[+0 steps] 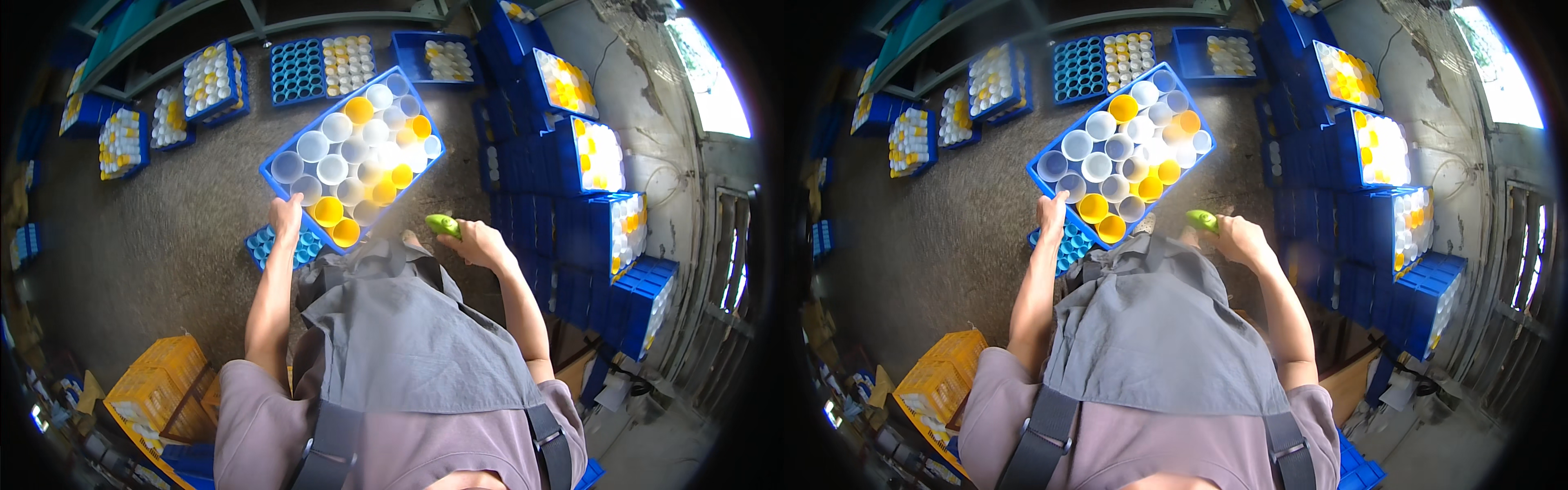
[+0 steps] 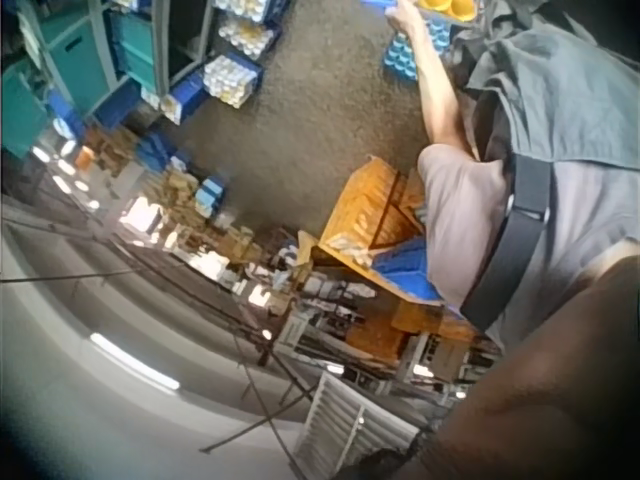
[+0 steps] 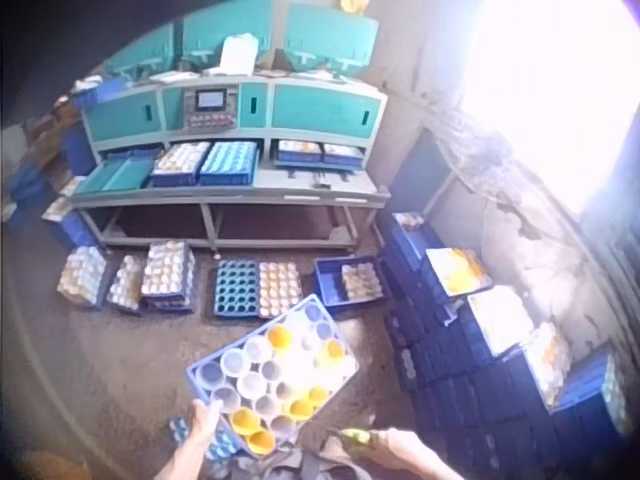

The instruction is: The person uses a green handheld tool to scrape or clean the inside of small plastic cups arranged in blue trays, then places the cups into trays and stacks them. The person also uses a long flexible tube to blow air into the cups to remove debris, repeating the process across multiple trays.

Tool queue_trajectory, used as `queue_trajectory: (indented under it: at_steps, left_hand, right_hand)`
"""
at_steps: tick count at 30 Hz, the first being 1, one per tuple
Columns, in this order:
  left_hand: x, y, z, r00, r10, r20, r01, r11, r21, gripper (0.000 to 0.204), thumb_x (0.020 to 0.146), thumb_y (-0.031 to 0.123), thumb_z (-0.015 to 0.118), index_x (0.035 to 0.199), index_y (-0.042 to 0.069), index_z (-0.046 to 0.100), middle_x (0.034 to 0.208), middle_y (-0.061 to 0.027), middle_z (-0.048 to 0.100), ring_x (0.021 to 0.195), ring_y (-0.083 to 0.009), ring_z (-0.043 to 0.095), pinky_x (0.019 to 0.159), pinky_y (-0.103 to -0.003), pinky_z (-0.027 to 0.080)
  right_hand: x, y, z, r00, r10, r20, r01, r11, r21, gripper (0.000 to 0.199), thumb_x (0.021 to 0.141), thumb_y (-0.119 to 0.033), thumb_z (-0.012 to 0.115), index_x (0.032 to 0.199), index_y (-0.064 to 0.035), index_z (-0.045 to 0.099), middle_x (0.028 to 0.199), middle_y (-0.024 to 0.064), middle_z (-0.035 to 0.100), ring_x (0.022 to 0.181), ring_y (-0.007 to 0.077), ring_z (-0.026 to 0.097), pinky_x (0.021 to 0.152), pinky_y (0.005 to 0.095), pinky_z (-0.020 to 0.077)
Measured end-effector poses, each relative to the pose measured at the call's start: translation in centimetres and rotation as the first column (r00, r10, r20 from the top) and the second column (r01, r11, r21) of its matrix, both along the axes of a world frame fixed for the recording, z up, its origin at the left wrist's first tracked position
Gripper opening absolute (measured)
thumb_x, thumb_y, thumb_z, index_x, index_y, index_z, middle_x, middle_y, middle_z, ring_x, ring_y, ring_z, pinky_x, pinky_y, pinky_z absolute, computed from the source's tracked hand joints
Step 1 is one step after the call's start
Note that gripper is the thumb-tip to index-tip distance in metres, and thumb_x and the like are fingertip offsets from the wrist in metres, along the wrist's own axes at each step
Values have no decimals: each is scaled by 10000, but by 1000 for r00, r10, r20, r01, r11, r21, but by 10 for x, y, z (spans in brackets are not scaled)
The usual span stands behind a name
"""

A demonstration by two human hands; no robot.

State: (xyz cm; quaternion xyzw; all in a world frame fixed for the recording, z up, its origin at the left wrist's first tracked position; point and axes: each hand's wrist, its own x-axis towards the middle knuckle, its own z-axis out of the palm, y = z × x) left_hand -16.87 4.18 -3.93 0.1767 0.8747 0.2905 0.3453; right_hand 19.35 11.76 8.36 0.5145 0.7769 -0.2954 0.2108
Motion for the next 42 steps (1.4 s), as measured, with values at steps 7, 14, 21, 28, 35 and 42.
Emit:
queue_trajectory:
  at_steps: [7,14,21,28,35,42]
  left_hand:
    - [-33,13,-2,988,142,-59,-144,989,-28,406,803,256,624,900,-135,674,920,-297,693,920,-419,682,833,-456,514]
    - [-89,16,-10,943,290,-163,-306,948,-89,407,806,290,624,911,-96,699,945,-316,683,930,-455,669,868,-477,516]
    - [-164,25,-13,878,401,-261,-447,882,-147,428,851,330,618,943,-80,701,965,-312,678,924,-471,656,865,-482,512]
    - [-260,-14,-10,738,642,-207,-670,734,-111,463,830,370,676,950,-76,700,969,-300,682,939,-441,662,828,-462,508]
    - [-301,-80,-9,555,823,-121,-805,568,171,413,785,258,741,1018,-79,682,988,-218,704,881,-329,687,798,-405,510]
    - [-427,-79,24,283,920,272,-953,237,191,330,818,77,671,1102,-88,644,1039,-136,689,940,-244,673,843,-348,528]
  right_hand:
    - [-68,11,18,972,232,-46,-230,972,51,494,925,-510,585,904,-23,667,659,168,671,622,329,686,589,426,551]
    - [-163,60,36,887,414,-204,-400,910,107,479,915,-482,615,989,-10,654,722,226,665,698,397,673,620,474,542]
    - [-284,144,31,684,593,-425,-536,804,258,446,926,-450,614,1018,-13,614,670,224,646,655,411,660,585,483,532]
    - [-386,282,4,794,584,-170,-549,808,214,470,931,-467,616,1000,-2,639,580,141,641,548,283,679,569,404,548]
    - [-537,351,-27,670,683,-289,-579,725,372,531,917,-483,621,1078,23,618,733,263,666,707,412,683,624,497,550]
    - [-616,344,-58,681,668,-300,-625,744,238,514,916,-508,609,1106,-31,612,656,208,657,639,383,679,587,492,541]
